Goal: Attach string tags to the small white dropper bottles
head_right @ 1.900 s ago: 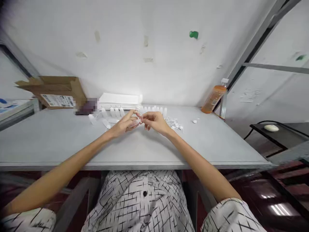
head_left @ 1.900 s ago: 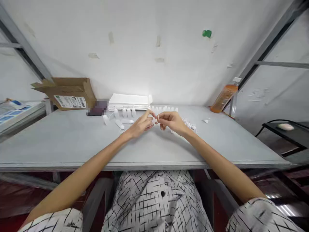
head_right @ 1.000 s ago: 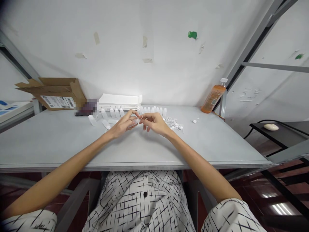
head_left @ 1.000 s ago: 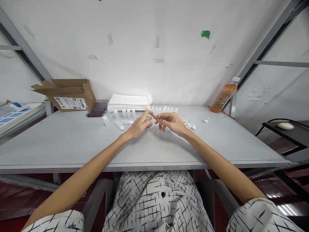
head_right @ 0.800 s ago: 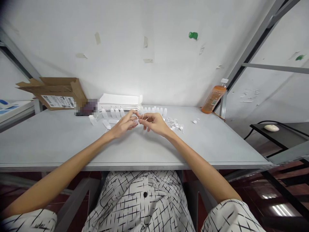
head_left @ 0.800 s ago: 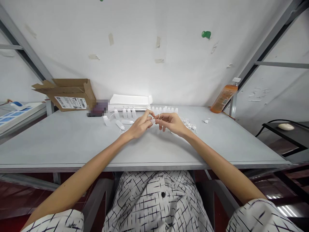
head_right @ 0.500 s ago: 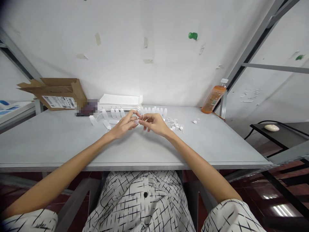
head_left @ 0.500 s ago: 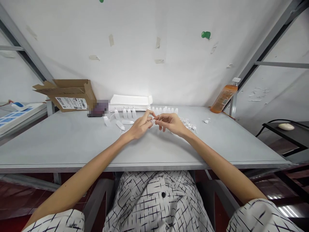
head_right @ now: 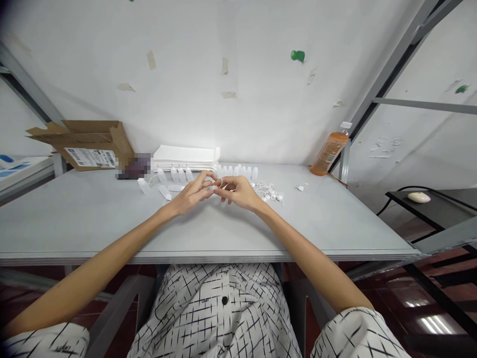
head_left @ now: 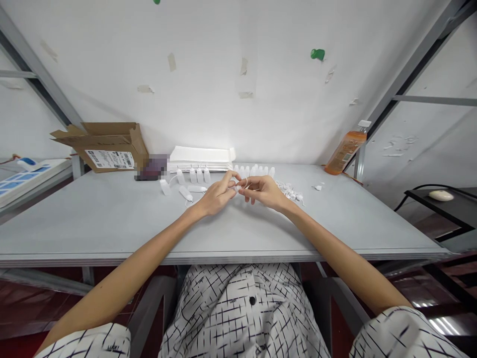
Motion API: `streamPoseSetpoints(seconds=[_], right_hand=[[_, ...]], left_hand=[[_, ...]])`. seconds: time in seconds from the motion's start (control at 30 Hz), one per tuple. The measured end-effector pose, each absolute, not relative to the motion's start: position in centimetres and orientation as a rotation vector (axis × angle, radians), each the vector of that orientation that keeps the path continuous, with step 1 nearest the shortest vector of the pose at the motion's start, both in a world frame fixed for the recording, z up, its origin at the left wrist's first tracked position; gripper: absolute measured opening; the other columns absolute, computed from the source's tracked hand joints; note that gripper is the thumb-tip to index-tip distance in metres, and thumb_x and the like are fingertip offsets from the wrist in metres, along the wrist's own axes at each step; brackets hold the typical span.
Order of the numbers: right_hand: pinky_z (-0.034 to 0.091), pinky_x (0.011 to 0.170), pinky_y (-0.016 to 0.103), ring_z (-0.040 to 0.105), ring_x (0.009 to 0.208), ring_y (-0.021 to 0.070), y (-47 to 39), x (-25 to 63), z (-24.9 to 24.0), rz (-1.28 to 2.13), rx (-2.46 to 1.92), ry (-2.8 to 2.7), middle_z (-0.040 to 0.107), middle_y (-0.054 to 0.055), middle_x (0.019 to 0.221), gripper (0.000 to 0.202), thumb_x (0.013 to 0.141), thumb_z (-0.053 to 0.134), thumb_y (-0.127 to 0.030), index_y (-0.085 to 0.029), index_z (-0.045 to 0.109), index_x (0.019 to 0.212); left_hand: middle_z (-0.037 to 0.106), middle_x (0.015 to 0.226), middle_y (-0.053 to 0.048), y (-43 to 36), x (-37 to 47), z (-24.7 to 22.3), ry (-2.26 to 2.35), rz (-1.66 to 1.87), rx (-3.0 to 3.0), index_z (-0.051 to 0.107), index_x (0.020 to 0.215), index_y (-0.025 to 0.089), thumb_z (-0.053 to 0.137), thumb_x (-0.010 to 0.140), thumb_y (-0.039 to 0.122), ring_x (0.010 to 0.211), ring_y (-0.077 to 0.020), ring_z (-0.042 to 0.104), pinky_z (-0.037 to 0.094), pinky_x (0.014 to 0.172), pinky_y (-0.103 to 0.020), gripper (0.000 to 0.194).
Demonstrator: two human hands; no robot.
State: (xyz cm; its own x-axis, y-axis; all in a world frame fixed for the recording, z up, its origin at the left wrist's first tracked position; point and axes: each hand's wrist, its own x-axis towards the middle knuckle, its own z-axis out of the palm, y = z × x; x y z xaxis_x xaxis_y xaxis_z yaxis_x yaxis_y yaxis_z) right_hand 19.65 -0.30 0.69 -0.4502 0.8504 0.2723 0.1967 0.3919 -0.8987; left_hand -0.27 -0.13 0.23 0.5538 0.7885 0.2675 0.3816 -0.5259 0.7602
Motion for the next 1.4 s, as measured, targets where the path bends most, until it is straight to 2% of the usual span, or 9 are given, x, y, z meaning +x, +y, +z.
streamPoseSetpoints(seconds=[0.1, 0.4, 0.57, 0.73, 1.1, 1.23, 1.4], right_hand=[[0.05, 0.05, 0.024, 0.06, 0.057, 0.0123, -0.21, 19.67, 0.55, 1.075, -0.899, -1.884, 0.065, 0.002, 0.065, 0.04, 0.078, 0.075, -0.051, -0.014, 0.074, 0.094], [0.05, 0.051, 0.024, 0.063, 0.059, 0.0132, -0.28, 19.77, 0.61, 1.086, -0.892, -1.856, 0.067, 0.003, 0.07, 0.039, 0.078, 0.076, -0.048, -0.014, 0.072, 0.095], [0.05, 0.051, 0.025, 0.067, 0.059, 0.0144, -0.48, 19.71, 0.82, 1.111, -0.915, -1.825, 0.068, 0.004, 0.075, 0.039, 0.074, 0.079, -0.048, -0.014, 0.069, 0.091], [0.05, 0.051, 0.026, 0.064, 0.054, 0.0128, -0.48, 19.68, 0.9, 1.091, -0.904, -1.798, 0.069, 0.004, 0.077, 0.039, 0.071, 0.081, -0.048, -0.014, 0.068, 0.087], [0.049, 0.051, 0.026, 0.063, 0.055, 0.0125, -0.44, 19.7, 0.94, 1.034, -0.917, -1.76, 0.068, 0.004, 0.077, 0.039, 0.071, 0.08, -0.05, -0.015, 0.07, 0.086], [0.048, 0.048, 0.025, 0.06, 0.054, 0.0118, -0.43, 19.69, 0.88, 1.001, -0.917, -1.767, 0.067, 0.004, 0.075, 0.04, 0.071, 0.079, -0.052, -0.015, 0.07, 0.084], [0.046, 0.047, 0.025, 0.059, 0.052, 0.0119, -0.63, 19.64, 1.0, 0.99, -0.924, -1.8, 0.065, 0.002, 0.07, 0.039, 0.071, 0.079, -0.052, -0.015, 0.07, 0.081]], left_hand=[[0.057, 0.08, 0.003, -0.14, -0.28, 0.24, 0.936, 0.799, 2.141, 0.041, 0.116, 0.024, 0.04, 0.087, 0.023, 0.066, -0.0145, 0.041, 0.034, 0.069, -0.029, 0.029], [0.045, 0.071, 0.005, -0.07, -0.34, 0.35, 0.959, 0.799, 2.133, 0.041, 0.118, 0.024, 0.041, 0.088, 0.025, 0.064, -0.0148, 0.038, 0.033, 0.067, -0.029, 0.03], [0.048, 0.071, 0.005, -0.14, -0.34, 0.46, 0.965, 0.777, 2.142, 0.041, 0.119, 0.024, 0.04, 0.088, 0.024, 0.064, -0.0147, 0.039, 0.033, 0.068, -0.029, 0.032], [0.049, 0.073, 0.004, -0.14, -0.26, 0.44, 0.932, 0.788, 2.099, 0.042, 0.119, 0.024, 0.041, 0.087, 0.024, 0.065, -0.0144, 0.039, 0.034, 0.066, -0.028, 0.032], [0.038, 0.068, 0.005, 0.25, -0.36, 0.12, 0.893, 0.824, 1.944, 0.043, 0.117, 0.025, 0.044, 0.088, 0.025, 0.061, -0.0126, 0.034, 0.028, 0.058, -0.026, 0.029], [0.042, 0.068, 0.005, 0.31, -0.32, 0.1, 0.89, 0.846, 1.968, 0.046, 0.112, 0.023, 0.046, 0.093, 0.035, 0.061, -0.0121, 0.035, 0.028, 0.059, -0.025, 0.023], [0.052, 0.077, 0.003, 0.48, -0.18, 0.08, 0.949, 0.91, 2.083, 0.051, 0.102, 0.02, 0.052, 0.093, 0.044, 0.063, -0.0108, 0.039, 0.031, 0.063, -0.026, 0.026]])
